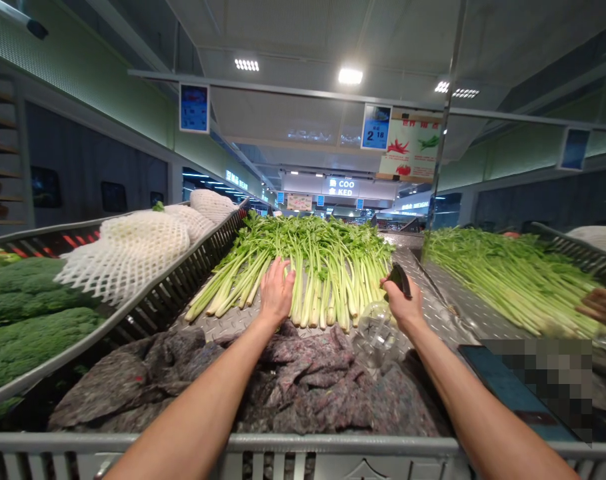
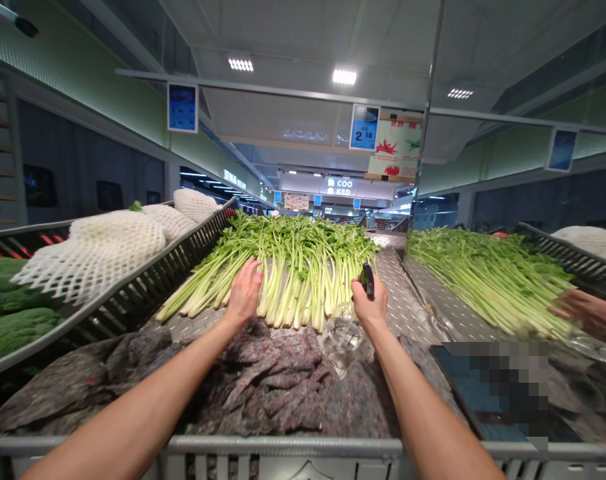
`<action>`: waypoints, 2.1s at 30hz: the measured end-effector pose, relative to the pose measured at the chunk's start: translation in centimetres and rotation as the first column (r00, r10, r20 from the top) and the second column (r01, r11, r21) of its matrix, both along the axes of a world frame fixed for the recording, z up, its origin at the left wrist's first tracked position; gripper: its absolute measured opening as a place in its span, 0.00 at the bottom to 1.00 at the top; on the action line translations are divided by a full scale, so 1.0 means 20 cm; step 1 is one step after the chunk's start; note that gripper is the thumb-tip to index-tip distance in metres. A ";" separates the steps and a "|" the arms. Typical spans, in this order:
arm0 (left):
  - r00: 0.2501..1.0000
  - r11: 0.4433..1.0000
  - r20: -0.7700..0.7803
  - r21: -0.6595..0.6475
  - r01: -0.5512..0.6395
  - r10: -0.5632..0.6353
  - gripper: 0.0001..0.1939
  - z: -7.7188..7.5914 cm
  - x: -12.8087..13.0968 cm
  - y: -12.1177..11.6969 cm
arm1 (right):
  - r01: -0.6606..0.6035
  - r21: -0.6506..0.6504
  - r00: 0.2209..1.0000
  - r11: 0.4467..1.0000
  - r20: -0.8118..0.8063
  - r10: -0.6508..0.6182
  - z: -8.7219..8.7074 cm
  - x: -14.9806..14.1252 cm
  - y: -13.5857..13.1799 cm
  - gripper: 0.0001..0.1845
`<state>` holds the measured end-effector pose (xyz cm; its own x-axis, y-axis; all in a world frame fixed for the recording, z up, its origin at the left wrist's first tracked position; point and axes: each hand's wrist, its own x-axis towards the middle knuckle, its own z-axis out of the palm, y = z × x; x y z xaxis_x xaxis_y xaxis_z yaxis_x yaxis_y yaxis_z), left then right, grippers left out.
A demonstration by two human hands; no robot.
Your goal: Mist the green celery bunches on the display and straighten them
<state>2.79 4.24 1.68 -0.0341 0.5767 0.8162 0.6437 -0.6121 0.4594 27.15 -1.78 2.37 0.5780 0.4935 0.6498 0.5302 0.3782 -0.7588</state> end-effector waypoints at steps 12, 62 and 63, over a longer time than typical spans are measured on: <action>1.000 1.000 -0.001 -0.014 -0.013 0.013 0.23 0.00 0.00 0.00 | 0.084 0.029 0.996 0.996 0.038 -0.085 -0.02 0.03 0.01 0.18; 0.998 1.000 -0.060 0.006 -0.025 0.026 0.21 0.02 0.00 -0.02 | -0.057 0.112 0.997 0.992 -0.037 0.061 0.01 0.04 0.02 0.18; 0.998 1.000 -0.060 0.007 -0.025 0.025 0.22 0.02 0.00 -0.02 | -0.054 0.106 0.998 0.993 -0.035 0.058 0.01 0.04 0.02 0.18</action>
